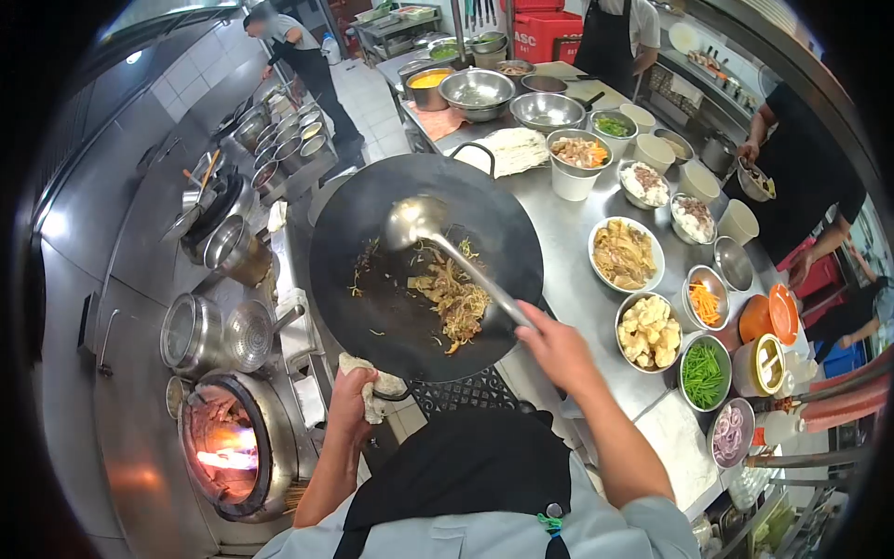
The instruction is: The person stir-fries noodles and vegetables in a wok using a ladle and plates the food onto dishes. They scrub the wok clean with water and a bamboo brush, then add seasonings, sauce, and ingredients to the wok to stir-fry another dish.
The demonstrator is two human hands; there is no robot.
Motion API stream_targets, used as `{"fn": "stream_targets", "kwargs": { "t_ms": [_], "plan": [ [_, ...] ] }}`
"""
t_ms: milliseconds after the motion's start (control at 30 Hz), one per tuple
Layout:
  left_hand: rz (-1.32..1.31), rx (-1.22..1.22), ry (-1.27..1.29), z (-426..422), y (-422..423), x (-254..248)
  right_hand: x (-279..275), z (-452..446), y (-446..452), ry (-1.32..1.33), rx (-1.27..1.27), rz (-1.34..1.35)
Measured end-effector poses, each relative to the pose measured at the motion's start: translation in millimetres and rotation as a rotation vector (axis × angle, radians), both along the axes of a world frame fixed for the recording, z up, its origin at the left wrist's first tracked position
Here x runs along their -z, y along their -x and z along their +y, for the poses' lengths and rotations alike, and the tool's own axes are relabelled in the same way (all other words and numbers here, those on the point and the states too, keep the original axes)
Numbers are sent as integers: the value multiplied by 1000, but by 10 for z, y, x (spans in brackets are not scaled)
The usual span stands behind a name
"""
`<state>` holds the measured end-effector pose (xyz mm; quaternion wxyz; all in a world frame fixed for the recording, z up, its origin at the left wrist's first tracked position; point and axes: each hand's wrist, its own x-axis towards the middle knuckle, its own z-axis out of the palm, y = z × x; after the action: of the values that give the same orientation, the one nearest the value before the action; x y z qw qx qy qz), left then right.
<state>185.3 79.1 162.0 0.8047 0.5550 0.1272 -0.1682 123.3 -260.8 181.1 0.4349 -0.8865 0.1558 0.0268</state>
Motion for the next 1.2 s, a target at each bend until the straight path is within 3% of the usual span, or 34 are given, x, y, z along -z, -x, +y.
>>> {"fn": "stream_targets", "kwargs": {
  "t_ms": [100,167,233,333,400,467,533,600,700,800,867,900,967,1100,1167,1200],
  "plan": [
    [-29,6,-4,8,1,-24,392,102,170,-150,-43,-110],
    [-34,-4,6,-21,30,-85,450,9,725,-46,-77,-123],
    [-4,-9,29,-25,44,-67,512,-244,1313,-48,-11,83],
    [-40,7,-14,-5,7,-42,93,-610,1555,191,44,162],
    [-44,27,-23,2,7,-70,-99,-668,1291,361,33,18],
    [-67,65,12,-48,-8,-138,-12,-550,903,309,93,-170],
    [-110,91,44,-149,-36,-243,45,-352,546,91,173,-9],
    [-124,124,60,-205,-68,-270,335,-210,550,-110,201,-165],
    [-146,154,99,-377,-174,-301,188,-80,1194,-94,296,98],
    [-156,191,165,-652,-302,-348,529,-314,2029,-64,387,32],
    [-161,207,234,-916,-335,-543,310,-557,2196,123,443,-63],
    [-183,249,225,-923,-429,-358,197,-674,2151,243,441,-65],
    [-194,253,239,-1189,-459,-452,-182,-860,1879,380,473,-26],
    [-253,306,254,-1676,-637,-362,77,-1134,1279,128,579,-142],
    [-428,333,124,-1874,-836,-89,241,-1210,1292,15,624,-117],
    [-402,338,181,-1990,-864,-141,318,-1195,1370,-11,649,-95]
  ]
}}
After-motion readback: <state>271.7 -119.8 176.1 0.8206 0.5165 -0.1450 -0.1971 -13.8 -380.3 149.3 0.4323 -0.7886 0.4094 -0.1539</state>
